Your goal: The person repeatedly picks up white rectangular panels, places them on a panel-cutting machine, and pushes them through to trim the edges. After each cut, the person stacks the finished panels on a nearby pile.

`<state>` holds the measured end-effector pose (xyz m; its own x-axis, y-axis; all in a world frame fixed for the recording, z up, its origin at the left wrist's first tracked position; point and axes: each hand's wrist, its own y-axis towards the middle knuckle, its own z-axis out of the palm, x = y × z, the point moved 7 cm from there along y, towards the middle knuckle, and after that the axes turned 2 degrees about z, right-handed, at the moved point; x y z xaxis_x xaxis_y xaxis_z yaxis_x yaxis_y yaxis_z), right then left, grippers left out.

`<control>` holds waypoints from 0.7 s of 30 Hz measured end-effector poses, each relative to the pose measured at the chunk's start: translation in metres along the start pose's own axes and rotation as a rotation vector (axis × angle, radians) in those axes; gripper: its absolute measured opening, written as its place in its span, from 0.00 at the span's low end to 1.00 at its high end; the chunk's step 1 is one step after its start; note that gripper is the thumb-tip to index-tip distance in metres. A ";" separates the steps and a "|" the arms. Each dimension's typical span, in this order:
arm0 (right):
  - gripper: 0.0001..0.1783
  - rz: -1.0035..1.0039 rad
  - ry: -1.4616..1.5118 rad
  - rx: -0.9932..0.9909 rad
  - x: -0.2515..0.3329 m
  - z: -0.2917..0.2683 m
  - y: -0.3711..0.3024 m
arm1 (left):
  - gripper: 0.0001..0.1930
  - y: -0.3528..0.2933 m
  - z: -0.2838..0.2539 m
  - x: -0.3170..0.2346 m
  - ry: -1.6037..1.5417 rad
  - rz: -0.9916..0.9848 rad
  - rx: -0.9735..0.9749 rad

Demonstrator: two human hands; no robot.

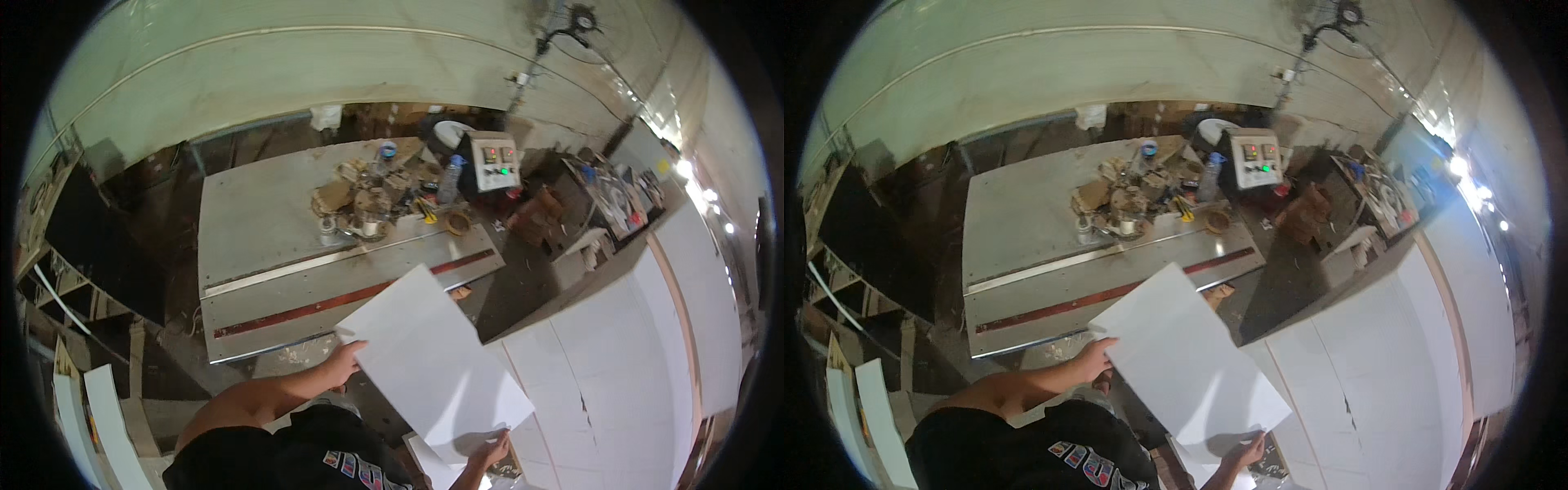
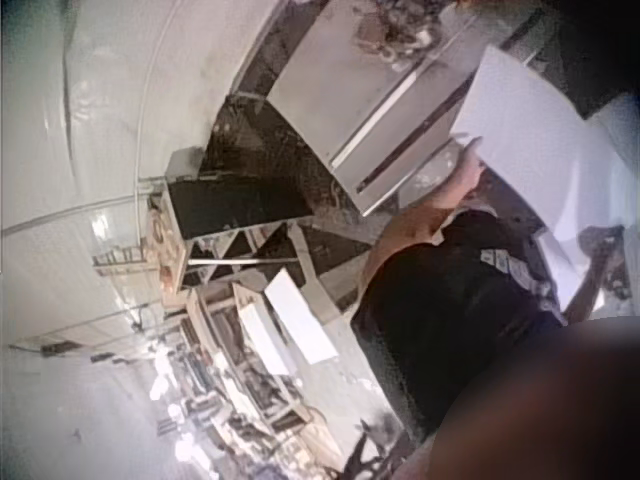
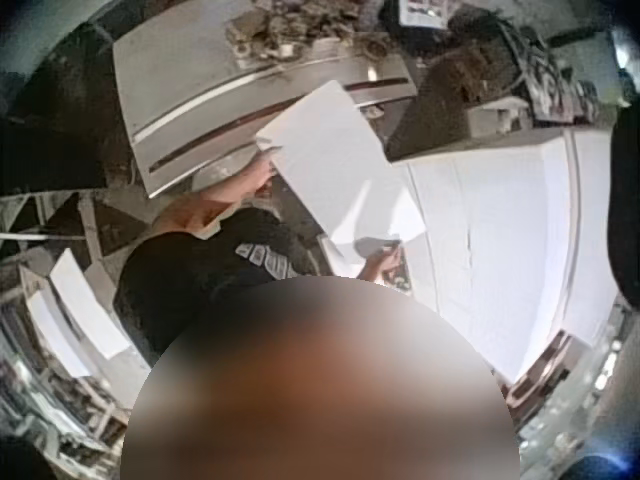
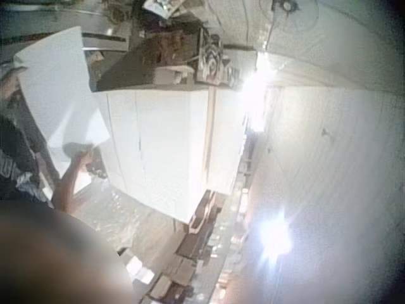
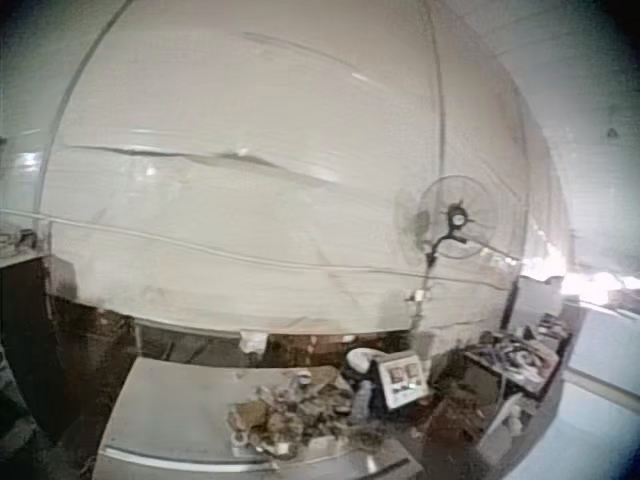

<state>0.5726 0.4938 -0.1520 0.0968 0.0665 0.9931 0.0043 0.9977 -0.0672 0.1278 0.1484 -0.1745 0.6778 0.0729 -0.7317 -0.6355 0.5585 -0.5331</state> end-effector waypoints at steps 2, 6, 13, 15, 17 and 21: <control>0.22 0.065 -0.099 0.010 -0.010 0.057 0.004 | 0.23 -0.020 -0.052 0.005 0.138 -0.021 -0.052; 0.21 0.169 -0.103 0.241 -0.040 0.202 -0.005 | 0.26 -0.046 -0.147 0.016 -0.382 -0.198 -0.336; 0.22 0.245 -0.278 0.638 -0.091 0.398 -0.051 | 0.22 -0.035 -0.189 0.005 -0.145 -0.347 -0.123; 0.22 0.269 -0.267 0.626 -0.108 0.431 -0.062 | 0.20 -0.031 -0.178 -0.012 -0.104 -0.289 0.002; 0.22 0.242 -0.279 0.693 -0.123 0.462 -0.074 | 0.18 -0.028 -0.176 -0.030 0.282 -0.243 -0.001; 0.21 0.192 -0.249 0.814 -0.133 0.500 -0.077 | 0.15 -0.026 -0.204 -0.090 0.856 0.106 -0.409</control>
<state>0.0618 0.4132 -0.2309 -0.1980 0.1402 0.9701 -0.7114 0.6603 -0.2407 0.0077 -0.0415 -0.1819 0.2116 -0.6132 -0.7610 -0.8679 0.2400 -0.4348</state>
